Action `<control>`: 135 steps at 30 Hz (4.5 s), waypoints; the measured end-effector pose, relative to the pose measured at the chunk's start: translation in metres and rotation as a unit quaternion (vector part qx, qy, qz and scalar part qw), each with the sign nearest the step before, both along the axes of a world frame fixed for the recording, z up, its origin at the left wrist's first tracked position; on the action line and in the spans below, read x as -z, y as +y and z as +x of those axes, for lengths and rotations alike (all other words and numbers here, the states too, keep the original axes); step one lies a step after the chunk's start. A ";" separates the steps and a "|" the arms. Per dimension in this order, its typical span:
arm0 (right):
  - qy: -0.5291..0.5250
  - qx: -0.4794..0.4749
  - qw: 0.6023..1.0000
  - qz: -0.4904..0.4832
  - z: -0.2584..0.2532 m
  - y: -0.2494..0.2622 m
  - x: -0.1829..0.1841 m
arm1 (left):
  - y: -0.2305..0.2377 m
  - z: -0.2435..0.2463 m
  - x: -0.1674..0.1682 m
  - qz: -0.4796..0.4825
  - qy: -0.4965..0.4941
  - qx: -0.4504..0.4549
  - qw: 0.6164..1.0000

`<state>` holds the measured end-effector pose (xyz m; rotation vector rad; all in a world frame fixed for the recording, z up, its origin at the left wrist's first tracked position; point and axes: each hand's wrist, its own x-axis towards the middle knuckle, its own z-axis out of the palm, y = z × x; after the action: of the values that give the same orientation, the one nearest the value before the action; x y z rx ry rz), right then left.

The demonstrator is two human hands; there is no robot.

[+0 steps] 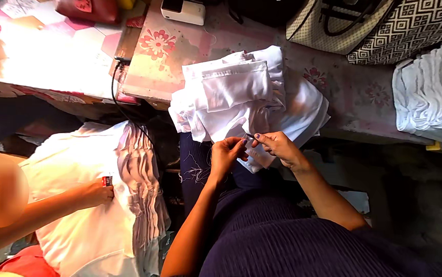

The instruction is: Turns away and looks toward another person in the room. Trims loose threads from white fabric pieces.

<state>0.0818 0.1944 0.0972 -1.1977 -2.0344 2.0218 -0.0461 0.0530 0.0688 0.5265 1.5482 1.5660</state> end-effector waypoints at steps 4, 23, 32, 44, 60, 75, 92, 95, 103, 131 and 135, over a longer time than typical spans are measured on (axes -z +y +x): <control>0.012 0.013 1.000 -0.008 0.001 -0.002 -0.001 | -0.003 -0.001 -0.001 -0.005 -0.005 -0.004 1.000; 0.046 0.014 0.875 0.481 -0.005 -0.011 0.027 | 0.020 0.008 0.023 -0.098 0.366 0.043 0.925; 0.123 0.162 0.978 -0.042 -0.011 0.026 -0.012 | 0.001 0.017 -0.030 -0.064 0.366 0.251 0.894; 0.275 0.093 0.941 0.174 -0.058 0.029 -0.056 | 0.011 -0.038 -0.044 -0.114 0.479 0.040 0.870; 0.239 0.084 0.950 0.182 -0.211 0.076 0.006 | 0.058 -0.050 -0.016 0.074 0.508 -0.202 0.834; 0.184 0.124 0.950 0.217 -0.112 0.045 0.000 | 0.086 -0.092 0.001 0.108 0.498 -0.206 0.835; 0.080 -0.091 0.978 0.168 -0.085 0.054 -0.050 | 0.028 -0.037 -0.004 0.031 0.430 -0.152 0.889; 0.091 -0.038 0.993 0.066 -0.070 0.037 -0.043 | 0.021 -0.019 -0.014 0.047 0.399 -0.154 0.903; 0.099 0.056 0.993 -0.041 -0.053 0.013 -0.024 | 0.011 -0.006 0.000 0.068 0.317 -0.154 0.933; 0.206 -0.174 0.858 0.438 -0.047 0.045 -0.032 | 0.046 -0.039 -0.017 0.109 0.458 0.014 0.882; 0.224 -0.061 0.908 0.348 -0.050 0.041 -0.034 | 0.044 -0.039 -0.002 0.115 -0.016 -0.027 0.993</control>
<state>0.0317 0.2353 0.1312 -0.4302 -2.2802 1.2229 -0.0852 0.0966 0.0709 0.5875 1.3764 1.7977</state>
